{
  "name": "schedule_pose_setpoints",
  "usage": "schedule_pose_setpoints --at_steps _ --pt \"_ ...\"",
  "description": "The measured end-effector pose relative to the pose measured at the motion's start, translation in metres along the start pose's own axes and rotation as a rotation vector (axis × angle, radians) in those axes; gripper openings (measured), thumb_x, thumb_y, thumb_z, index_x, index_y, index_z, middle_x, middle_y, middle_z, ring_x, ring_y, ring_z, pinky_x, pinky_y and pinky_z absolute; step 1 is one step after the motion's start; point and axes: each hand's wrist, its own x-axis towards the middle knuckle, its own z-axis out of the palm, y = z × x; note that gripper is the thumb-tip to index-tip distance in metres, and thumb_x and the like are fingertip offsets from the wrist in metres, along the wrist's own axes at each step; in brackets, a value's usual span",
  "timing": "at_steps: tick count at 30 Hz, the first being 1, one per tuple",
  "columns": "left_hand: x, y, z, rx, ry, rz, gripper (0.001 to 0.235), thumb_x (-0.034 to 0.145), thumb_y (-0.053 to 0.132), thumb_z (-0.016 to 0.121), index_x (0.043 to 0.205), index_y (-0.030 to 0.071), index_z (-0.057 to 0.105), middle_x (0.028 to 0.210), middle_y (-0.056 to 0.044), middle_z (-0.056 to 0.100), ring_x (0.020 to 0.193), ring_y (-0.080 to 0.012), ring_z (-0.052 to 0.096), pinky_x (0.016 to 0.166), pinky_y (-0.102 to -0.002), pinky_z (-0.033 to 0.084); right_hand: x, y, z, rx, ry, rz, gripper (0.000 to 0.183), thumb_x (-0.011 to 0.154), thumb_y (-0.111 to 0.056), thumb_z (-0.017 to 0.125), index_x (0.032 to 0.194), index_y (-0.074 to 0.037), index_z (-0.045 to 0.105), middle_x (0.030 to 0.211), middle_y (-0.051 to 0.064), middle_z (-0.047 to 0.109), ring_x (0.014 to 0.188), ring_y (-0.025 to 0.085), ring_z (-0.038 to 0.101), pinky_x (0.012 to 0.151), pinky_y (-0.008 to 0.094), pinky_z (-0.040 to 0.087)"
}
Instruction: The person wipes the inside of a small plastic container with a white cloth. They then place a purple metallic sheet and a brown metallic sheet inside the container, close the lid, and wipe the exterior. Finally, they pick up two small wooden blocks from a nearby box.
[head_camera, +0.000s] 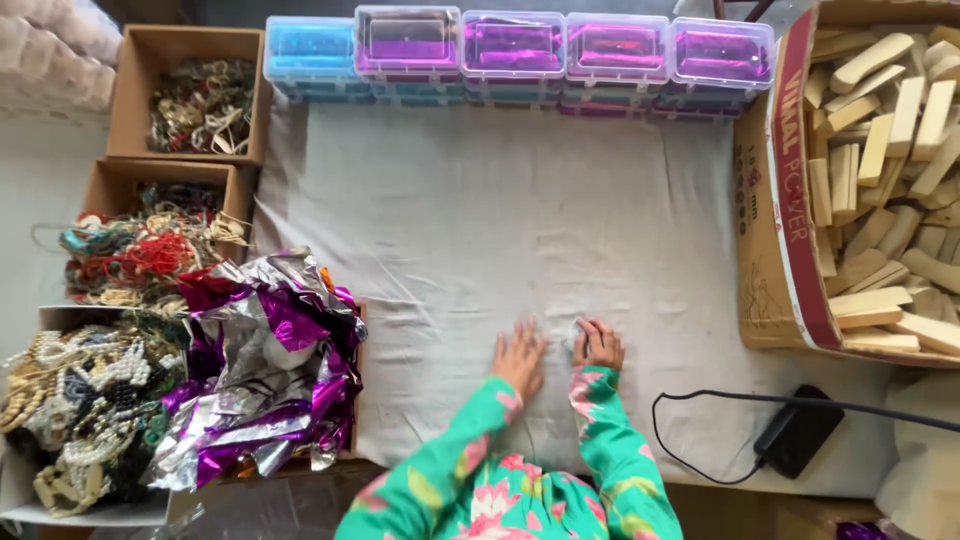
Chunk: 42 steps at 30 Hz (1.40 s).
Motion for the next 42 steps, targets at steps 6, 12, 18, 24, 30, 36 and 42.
schedule_pose_setpoints --at_steps 6,12,18,24,30,36,42 --pt "-0.062 0.0 0.037 -0.092 -0.177 0.093 0.067 0.083 0.032 0.077 0.145 0.02 0.053 0.167 -0.013 0.024 0.153 -0.0351 0.026 0.118 -0.063 0.022 -0.018 0.022 -0.038 0.17 -0.104 -0.125 0.05 0.076 -0.034 0.084 0.118 -0.009 0.072 0.123 0.013 0.065 0.107 0.035 0.065 0.087 0.046 0.053" --pt "-0.01 0.013 0.025 -0.872 0.133 -0.26 0.041 0.098 0.03 0.069 0.134 0.011 0.067 0.13 -0.007 0.072 0.126 -0.0227 0.067 0.109 -0.038 0.05 -0.02 0.042 -0.03 0.414 -0.19 0.099 0.023 0.091 -0.013 0.076 0.114 -0.012 0.075 0.121 0.011 0.069 0.111 0.031 0.069 0.093 0.039 0.057" --pt "0.018 -0.005 0.103 -1.552 0.196 -0.242 0.035 0.095 0.016 0.074 0.127 0.007 0.063 0.121 -0.005 0.07 0.115 -0.015 0.065 0.1 -0.03 0.053 -0.01 0.045 0.001 1.35 -0.489 0.652 0.027 0.102 -0.017 0.072 0.126 -0.003 0.072 0.117 0.009 0.073 0.108 0.017 0.067 0.093 0.032 0.054" --pt "0.02 -0.04 0.128 -1.735 0.175 -0.33 0.012 0.096 0.012 0.076 0.103 0.005 0.069 0.095 -0.004 0.072 0.083 -0.011 0.067 0.075 -0.027 0.055 -0.014 0.032 0.003 1.383 -0.572 0.5 0.046 0.097 -0.018 0.073 0.139 -0.005 0.06 0.129 0.007 0.067 0.117 0.015 0.065 0.101 0.032 0.054" --pt "0.038 -0.057 0.103 -1.373 0.052 -0.477 0.02 0.091 0.019 0.081 0.099 0.009 0.066 0.087 -0.001 0.067 0.071 -0.0074 0.058 0.059 -0.025 0.043 0.051 0.022 -0.028 0.814 -0.493 0.471 0.065 0.087 -0.015 0.077 0.147 -0.017 0.055 0.128 0.007 0.062 0.1 0.017 0.066 0.088 0.035 0.059" --pt "0.04 -0.057 0.087 -1.377 -0.034 -0.575 0.036 0.08 0.021 0.086 0.108 0.007 0.069 0.088 -0.001 0.076 0.071 -0.0072 0.066 0.058 -0.025 0.05 0.129 0.042 -0.151 0.705 0.007 0.442 0.065 0.093 -0.015 0.075 0.153 -0.014 0.049 0.134 0.003 0.066 0.095 0.012 0.06 0.087 0.028 0.055" --pt "0.04 -0.056 0.079 -1.267 -0.102 -0.525 0.036 0.079 0.021 0.088 0.107 0.002 0.075 0.087 0.0 0.078 0.068 -0.0057 0.065 0.055 -0.023 0.047 0.126 0.186 -0.2 0.829 0.305 0.359 0.053 0.1 -0.007 0.071 0.149 -0.004 0.051 0.129 0.01 0.066 0.092 0.009 0.067 0.083 0.025 0.061"
